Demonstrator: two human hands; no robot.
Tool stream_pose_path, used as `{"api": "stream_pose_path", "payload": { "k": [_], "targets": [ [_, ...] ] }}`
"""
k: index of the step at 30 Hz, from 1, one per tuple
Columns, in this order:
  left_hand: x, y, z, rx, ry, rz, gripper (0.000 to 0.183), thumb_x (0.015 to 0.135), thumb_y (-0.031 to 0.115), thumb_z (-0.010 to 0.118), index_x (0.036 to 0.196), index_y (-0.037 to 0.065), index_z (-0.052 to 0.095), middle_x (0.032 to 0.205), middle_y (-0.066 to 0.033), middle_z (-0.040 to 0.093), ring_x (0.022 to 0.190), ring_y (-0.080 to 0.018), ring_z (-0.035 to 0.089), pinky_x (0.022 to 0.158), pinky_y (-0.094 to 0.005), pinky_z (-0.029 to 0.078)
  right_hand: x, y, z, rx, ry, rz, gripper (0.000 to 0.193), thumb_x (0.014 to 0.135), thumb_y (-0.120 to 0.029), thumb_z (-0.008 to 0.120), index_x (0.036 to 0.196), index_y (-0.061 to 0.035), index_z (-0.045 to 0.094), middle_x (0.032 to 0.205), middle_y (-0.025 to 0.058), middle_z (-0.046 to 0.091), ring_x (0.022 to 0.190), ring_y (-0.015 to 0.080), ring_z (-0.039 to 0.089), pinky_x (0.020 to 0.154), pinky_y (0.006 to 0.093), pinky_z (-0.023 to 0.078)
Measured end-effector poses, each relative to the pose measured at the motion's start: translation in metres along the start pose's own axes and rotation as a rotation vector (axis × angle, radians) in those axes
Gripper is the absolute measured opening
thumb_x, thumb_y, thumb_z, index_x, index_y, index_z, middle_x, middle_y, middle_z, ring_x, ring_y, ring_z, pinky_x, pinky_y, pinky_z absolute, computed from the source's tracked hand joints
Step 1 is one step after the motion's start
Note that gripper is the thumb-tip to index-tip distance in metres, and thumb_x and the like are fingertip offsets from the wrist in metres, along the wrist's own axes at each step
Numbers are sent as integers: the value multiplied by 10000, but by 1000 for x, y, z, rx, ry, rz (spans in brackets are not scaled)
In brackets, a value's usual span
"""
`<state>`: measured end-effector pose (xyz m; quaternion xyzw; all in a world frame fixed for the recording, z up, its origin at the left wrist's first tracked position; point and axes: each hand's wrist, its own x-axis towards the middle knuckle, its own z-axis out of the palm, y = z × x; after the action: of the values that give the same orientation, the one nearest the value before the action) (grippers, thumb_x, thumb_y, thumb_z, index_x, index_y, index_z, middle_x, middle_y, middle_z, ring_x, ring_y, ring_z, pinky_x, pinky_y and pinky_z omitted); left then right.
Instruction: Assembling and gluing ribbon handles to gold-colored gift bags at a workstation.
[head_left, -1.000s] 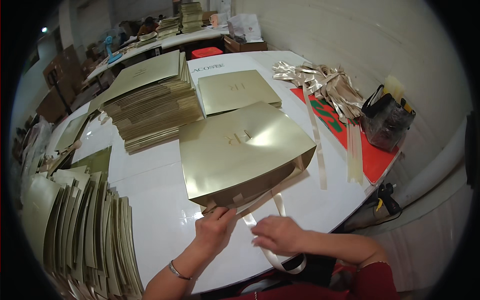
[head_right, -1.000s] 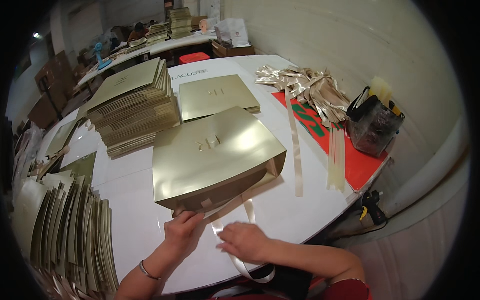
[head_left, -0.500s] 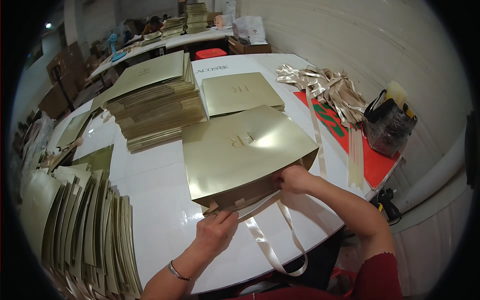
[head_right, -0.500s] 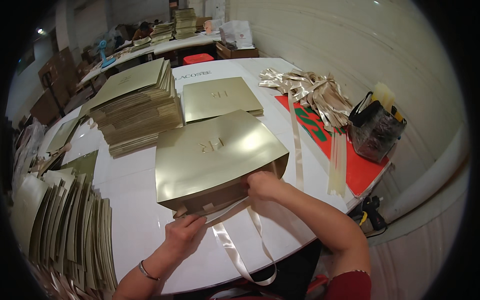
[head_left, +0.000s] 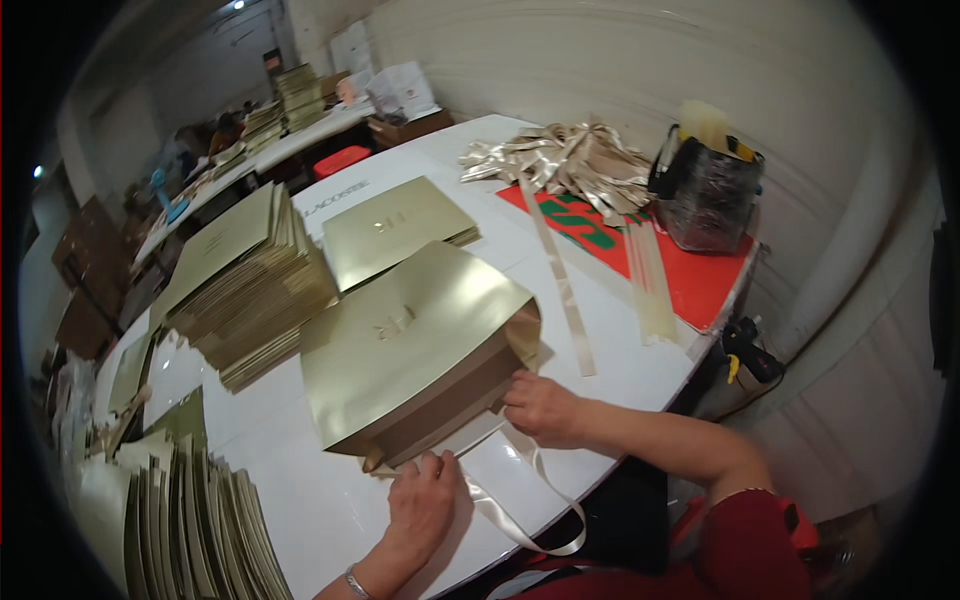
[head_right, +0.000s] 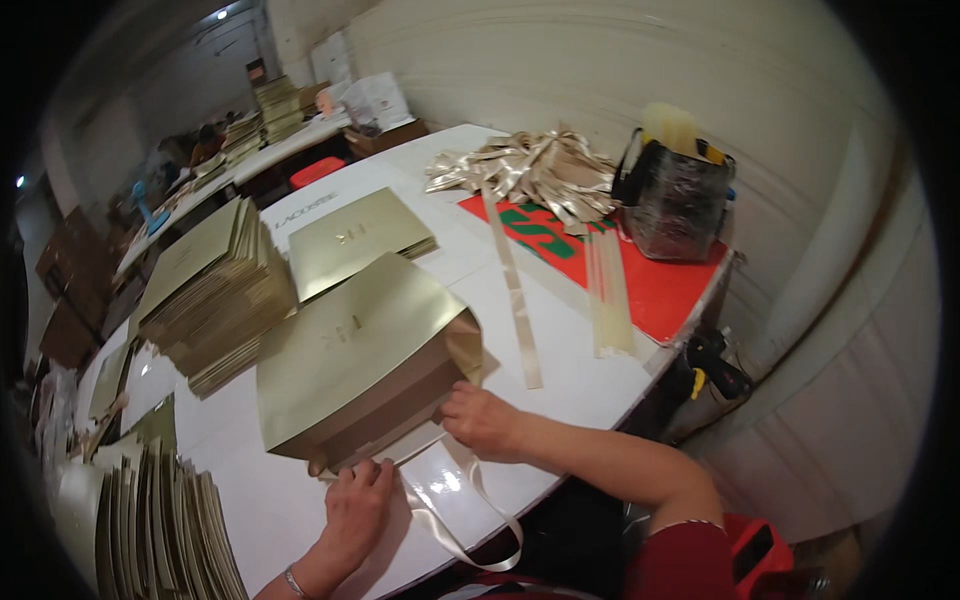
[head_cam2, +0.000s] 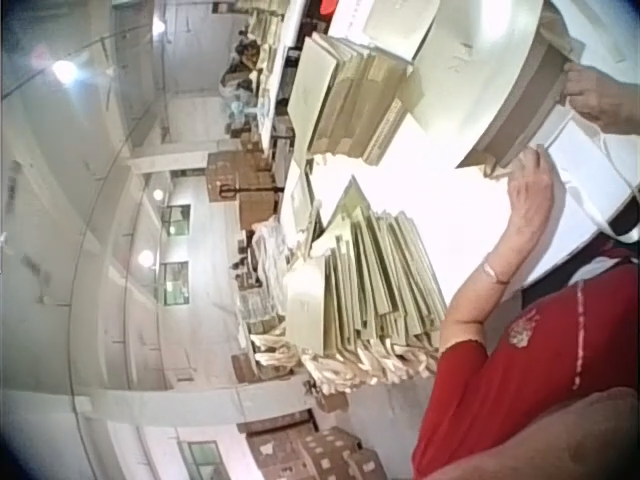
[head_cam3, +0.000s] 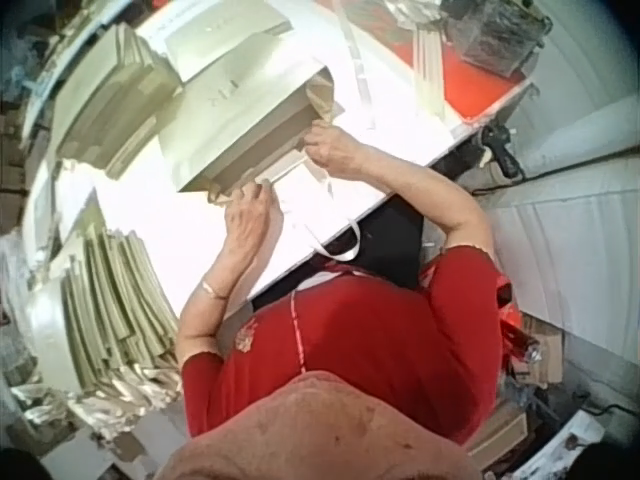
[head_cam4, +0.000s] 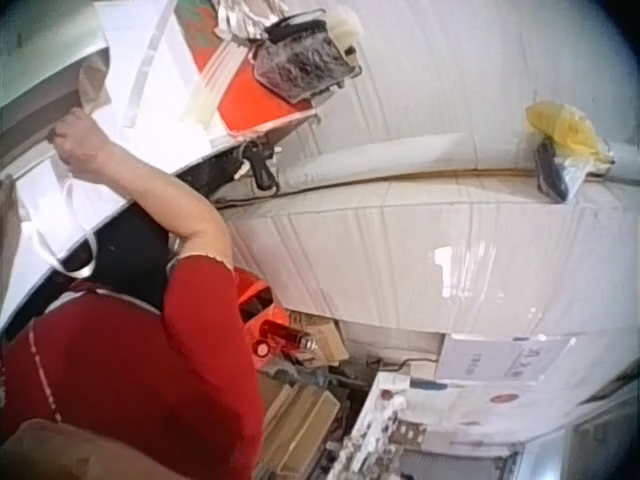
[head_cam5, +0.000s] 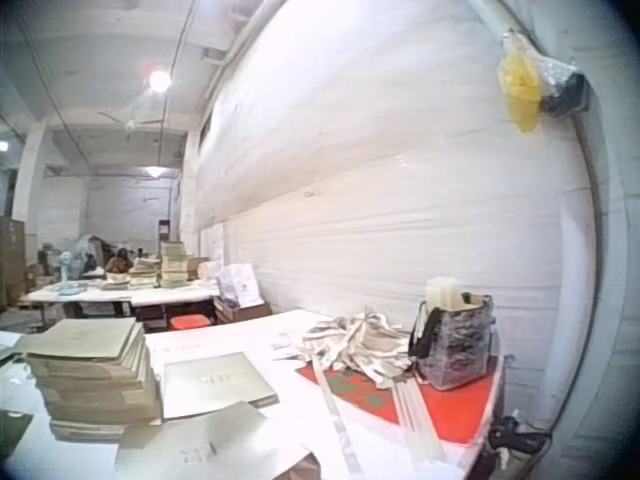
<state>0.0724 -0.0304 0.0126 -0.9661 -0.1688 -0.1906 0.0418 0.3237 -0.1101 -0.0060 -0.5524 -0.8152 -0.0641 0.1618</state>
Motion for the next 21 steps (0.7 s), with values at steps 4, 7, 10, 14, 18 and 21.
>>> {"api": "stream_pose_path", "payload": {
  "k": [4, 7, 10, 14, 18, 21],
  "targets": [
    [34, 24, 14, -150, -75, 1, 412, 713, 200, 686, 1110, 123, 609, 900, -87, 559, 841, -287, 536, 673, -399, 466, -27, -4, -16, 126, 285, 139, 160, 739, -119, 640, 891, -72, 622, 909, 90, 588, 918, 287, 553, 906, 409, 421],
    [31, 25, 25, -198, 0, -51, 421, 683, 253, 719, 1069, 100, 648, 909, -112, 547, 824, -295, 522, 676, -399, 444, -97, 27, -41, 32, 490, 522, 219, 759, -112, 604, 962, -35, 629, 970, 137, 607, 985, 314, 559, 861, 397, 463],
    [34, 24, 26, -222, 34, -46, 394, 673, 228, 727, 1040, 98, 665, 877, -109, 547, 796, -286, 527, 658, -395, 448, -195, 75, -101, -810, 73, 1164, 250, 784, -283, 612, 879, -51, 618, 870, 130, 598, 875, 279, 552, 781, 433, 432],
    [39, 17, 39, -298, 89, -81, 323, 691, 193, 714, 991, 84, 663, 826, -99, 563, 767, -284, 558, 633, -405, 465, -321, 67, -127, -89, -48, 1787, 495, 767, -399, 691, 1029, 16, 620, 975, 186, 661, 839, 346, 650, 770, 430, 516],
    [60, 9, 37, -331, -122, -340, 265, 740, 234, 690, 954, 79, 663, 806, -127, 612, 734, -314, 617, 650, -441, 492, -352, 55, -100, 1256, 528, 1857, 335, 773, -189, 678, 1037, -18, 562, 844, 135, 666, 702, 268, 670, 609, 407, 567],
    [80, 21, 39, -363, -79, -515, 219, 756, 219, 685, 906, 60, 681, 782, -163, 639, 747, -335, 626, 692, -431, 488, -345, 41, -52, 1416, 1211, 1658, 351, 725, -69, 625, 1051, 26, 534, 865, 159, 621, 755, 272, 631, 717, 381, 548]
  ]
}}
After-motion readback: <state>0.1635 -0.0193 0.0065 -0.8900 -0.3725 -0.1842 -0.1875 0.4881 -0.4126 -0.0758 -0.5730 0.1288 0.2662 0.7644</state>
